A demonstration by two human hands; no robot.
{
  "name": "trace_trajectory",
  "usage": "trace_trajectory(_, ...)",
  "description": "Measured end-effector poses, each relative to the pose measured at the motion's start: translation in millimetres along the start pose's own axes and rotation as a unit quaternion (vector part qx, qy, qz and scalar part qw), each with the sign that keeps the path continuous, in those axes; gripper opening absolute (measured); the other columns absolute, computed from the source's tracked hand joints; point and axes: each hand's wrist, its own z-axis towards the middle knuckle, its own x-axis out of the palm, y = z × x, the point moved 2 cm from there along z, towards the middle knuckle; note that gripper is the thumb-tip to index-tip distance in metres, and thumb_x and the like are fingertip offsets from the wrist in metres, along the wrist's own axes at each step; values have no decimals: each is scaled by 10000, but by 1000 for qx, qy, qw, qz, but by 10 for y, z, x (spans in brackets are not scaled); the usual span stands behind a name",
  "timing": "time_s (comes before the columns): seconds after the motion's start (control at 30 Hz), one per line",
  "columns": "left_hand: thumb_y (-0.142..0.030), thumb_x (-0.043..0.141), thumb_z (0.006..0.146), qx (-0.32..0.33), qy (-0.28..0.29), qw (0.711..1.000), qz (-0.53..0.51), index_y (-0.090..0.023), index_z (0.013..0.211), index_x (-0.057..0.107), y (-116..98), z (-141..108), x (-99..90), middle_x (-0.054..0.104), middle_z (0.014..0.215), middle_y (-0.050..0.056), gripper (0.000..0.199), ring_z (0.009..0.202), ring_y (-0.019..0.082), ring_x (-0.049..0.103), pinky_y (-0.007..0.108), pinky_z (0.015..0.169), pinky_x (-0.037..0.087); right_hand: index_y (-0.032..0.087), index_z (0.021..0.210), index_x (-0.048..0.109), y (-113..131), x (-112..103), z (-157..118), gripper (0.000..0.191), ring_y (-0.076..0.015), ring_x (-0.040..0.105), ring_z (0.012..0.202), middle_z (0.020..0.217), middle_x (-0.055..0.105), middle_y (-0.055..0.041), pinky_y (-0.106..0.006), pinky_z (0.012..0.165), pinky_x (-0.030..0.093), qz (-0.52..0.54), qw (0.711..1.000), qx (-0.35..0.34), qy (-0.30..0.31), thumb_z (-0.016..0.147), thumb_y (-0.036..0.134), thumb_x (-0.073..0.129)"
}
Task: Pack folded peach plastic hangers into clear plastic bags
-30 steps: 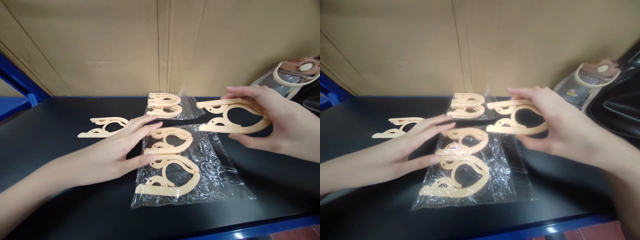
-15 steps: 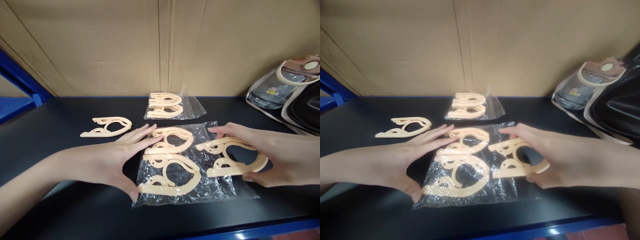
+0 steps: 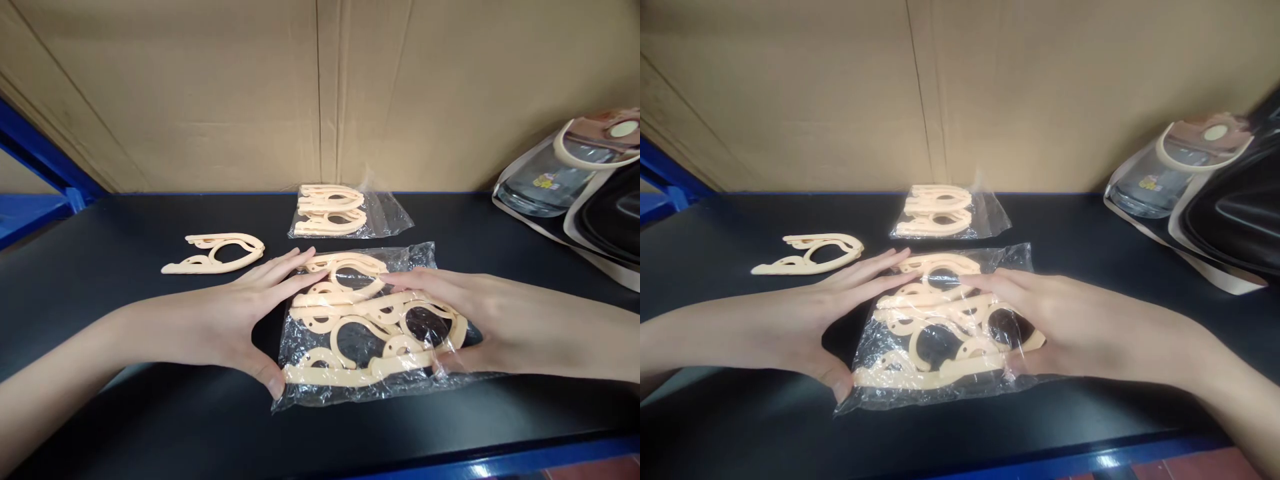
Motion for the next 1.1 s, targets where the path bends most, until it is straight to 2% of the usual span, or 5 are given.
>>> trace_trajectory(0.23, -747, 675, 688, 25, -15, 1000, -3, -456, 1532, 16, 46, 19, 10, -158, 1632, -51, 1110, 1488, 369, -70, 580, 1178, 154, 431, 1547, 156, -223, -39, -97, 1000, -373, 429, 1369, 1582, 348, -10, -519, 1070, 431, -34, 999, -8, 24, 749, 456, 757)
trace_trajectory(0.5, -641, 696, 758, 24, -16, 1000, 2, -482, 1521, -8, 45, 22, 6, -154, 1631, -63, 1050, 1494, 348, -57, 564, 1181, 163, 429, 1545, 169, -93, -2, -43, 968, -322, 535, 1276, 1499, 473, -9, -438, 1003, 478, -6, 1000, -5, 12, 762, 422, 737)
trace_trajectory(0.7, -664, 696, 740, 32, -29, 999, 6, -484, 1522, 7, 69, 47, 20, -122, 1636, -61, 1057, 1492, 368, -27, 581, 1174, 181, 417, 1549, 142, -22, 102, 91, 1038, -215, 670, 878, 1113, 692, 6, -294, 740, 527, 72, 997, -6, 12, 729, 452, 778)
trace_trajectory(0.87, -727, 632, 753, 31, -24, 999, 21, -481, 1521, -25, 89, 43, 33, -150, 1632, -60, 1041, 1493, 354, -60, 594, 1172, 168, 380, 1555, 100, -6, 187, 224, 1047, -145, 585, 642, 731, 609, 77, -236, 600, 454, 142, 989, -12, 39, 756, 403, 776)
trace_trajectory(1.1, -722, 643, 745, 37, -31, 999, 13, -466, 1529, 5, 90, 40, 26, -122, 1639, -46, 1043, 1494, 365, -27, 569, 1173, 205, 407, 1553, 83, -145, 142, 204, 943, -129, 597, 739, 830, 604, 58, -266, 684, 474, 246, 966, -9, 85, 848, 351, 706)
